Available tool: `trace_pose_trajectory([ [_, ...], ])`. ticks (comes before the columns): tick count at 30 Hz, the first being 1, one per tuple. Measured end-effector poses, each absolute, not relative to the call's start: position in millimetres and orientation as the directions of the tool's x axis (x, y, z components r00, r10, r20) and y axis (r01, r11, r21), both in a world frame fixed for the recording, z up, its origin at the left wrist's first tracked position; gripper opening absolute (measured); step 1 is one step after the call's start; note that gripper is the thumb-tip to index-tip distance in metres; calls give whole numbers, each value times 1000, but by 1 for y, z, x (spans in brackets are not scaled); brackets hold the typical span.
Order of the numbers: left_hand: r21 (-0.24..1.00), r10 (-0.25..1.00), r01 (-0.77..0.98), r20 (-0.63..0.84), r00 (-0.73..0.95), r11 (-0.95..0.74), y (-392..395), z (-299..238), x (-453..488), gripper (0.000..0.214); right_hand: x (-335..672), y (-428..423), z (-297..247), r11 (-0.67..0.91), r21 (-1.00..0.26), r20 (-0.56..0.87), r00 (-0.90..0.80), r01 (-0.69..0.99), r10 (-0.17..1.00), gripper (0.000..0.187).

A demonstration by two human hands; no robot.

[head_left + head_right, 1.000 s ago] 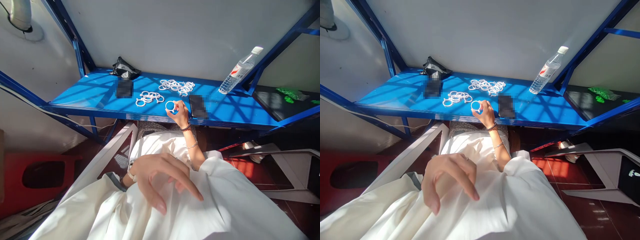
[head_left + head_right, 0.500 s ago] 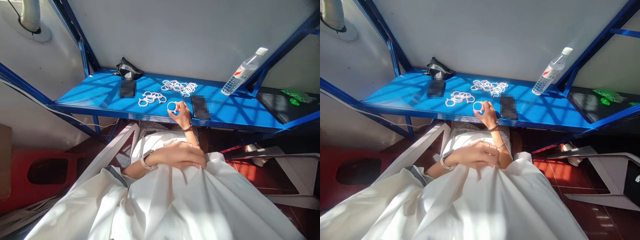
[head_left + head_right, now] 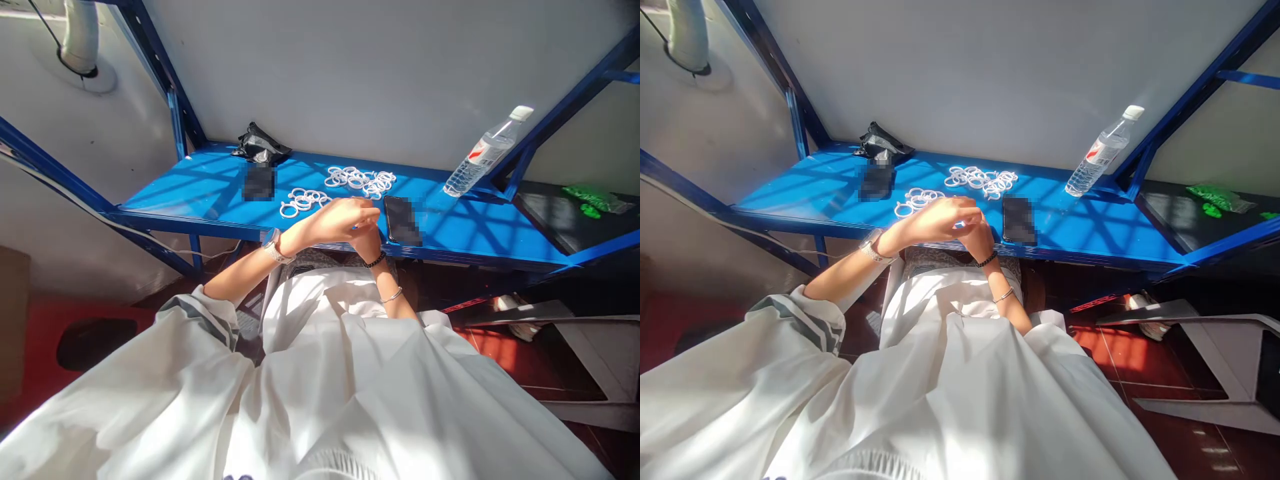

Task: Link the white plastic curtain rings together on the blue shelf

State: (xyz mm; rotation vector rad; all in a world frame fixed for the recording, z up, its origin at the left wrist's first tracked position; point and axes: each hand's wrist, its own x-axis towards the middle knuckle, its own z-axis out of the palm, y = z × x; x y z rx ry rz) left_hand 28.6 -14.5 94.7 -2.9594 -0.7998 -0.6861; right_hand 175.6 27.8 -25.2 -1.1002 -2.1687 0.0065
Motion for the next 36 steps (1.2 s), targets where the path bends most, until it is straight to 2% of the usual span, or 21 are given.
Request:
trace_pose_trajectory([
  [2, 132, 554, 567, 476, 683, -813, 6, 88, 9, 22, 174, 30, -20, 615, -343, 589, -347, 710, 730, 35],
  [4, 191, 594, 595, 521, 613, -781, 22, 74, -8, 38, 172, 32, -13, 609, -405, 583, -320, 682, 746, 41],
  [7, 283, 631, 591, 556, 540, -755, 34, 46, -25, 59, 168, 38, -2, 644, -459, 568, -355, 612, 742, 39],
  [10, 399, 689, 575, 545, 478, -714, 33, 20, -32, 66, 170, 43, 5, 702, -405, 566, -442, 585, 695, 41],
  [13, 452, 693, 528, 532, 488, -719, 29, 5, -32, 63, 177, 45, 4, 750, -358, 548, -526, 555, 651, 41],
  [17, 421, 655, 503, 530, 538, -754, 30, -2, -30, 60, 185, 44, -5, 751, -386, 545, -525, 535, 654, 41],
  [25, 364, 662, 566, 543, 517, -740, 35, -12, -30, 58, 182, 39, -8, 712, -408, 538, -480, 571, 693, 42],
  [36, 346, 692, 617, 518, 503, -707, 29, -7, -27, 50, 182, 36, -6, 718, -349, 508, -523, 602, 685, 37],
])
